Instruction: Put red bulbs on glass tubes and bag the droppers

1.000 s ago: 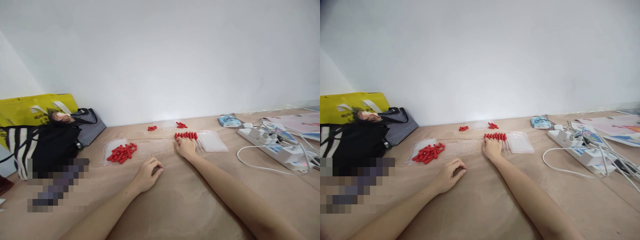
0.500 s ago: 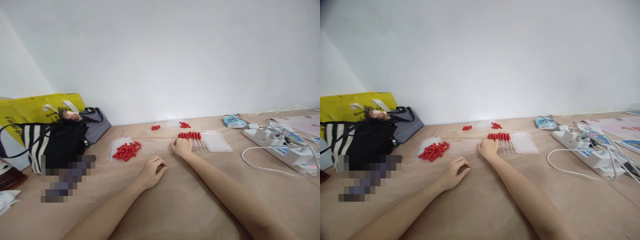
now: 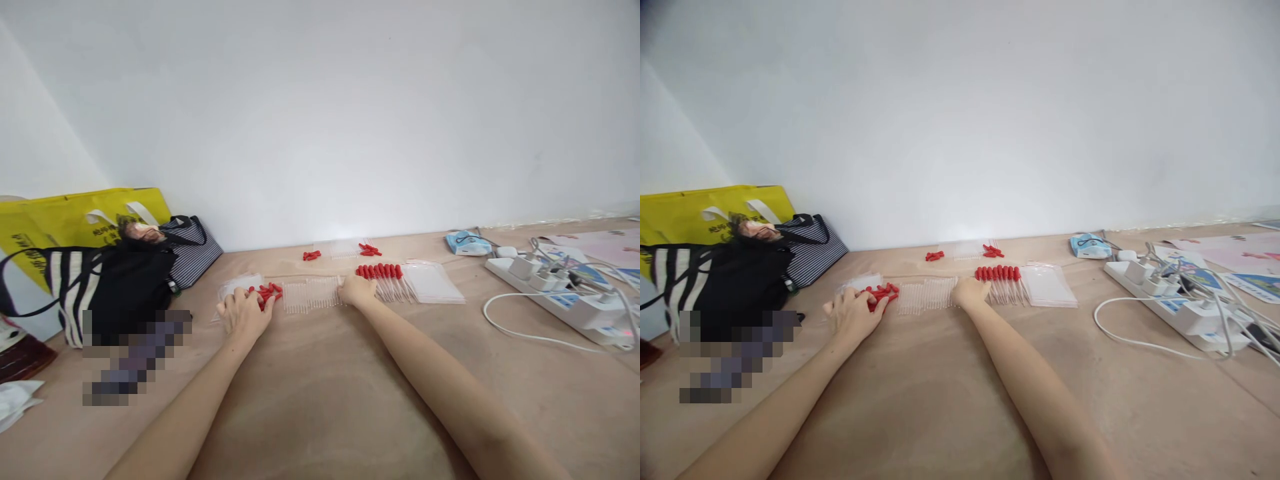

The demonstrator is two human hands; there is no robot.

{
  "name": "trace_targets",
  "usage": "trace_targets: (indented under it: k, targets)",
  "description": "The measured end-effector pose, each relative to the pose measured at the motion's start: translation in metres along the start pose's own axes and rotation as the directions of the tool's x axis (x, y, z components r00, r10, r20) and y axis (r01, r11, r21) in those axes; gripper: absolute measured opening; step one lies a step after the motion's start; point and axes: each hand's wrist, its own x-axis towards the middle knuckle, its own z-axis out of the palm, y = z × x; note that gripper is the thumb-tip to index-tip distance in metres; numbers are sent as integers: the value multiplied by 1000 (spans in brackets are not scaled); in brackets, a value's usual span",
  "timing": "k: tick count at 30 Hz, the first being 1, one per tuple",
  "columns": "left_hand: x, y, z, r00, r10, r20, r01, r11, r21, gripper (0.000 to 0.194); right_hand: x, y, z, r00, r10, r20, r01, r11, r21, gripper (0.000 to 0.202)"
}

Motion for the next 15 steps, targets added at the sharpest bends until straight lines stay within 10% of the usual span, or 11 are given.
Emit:
trace_targets:
  k: [9, 15]
  targets:
    - [3, -2, 10, 995, -80, -59, 66, 974, -217, 19, -6, 1, 0, 993, -79, -88, 83, 996, 38, 26]
    - [-21, 23, -4, 918, 307, -252, -396, 747, -534, 13, -20, 17, 1, 939, -277, -205, 298, 951, 77, 21]
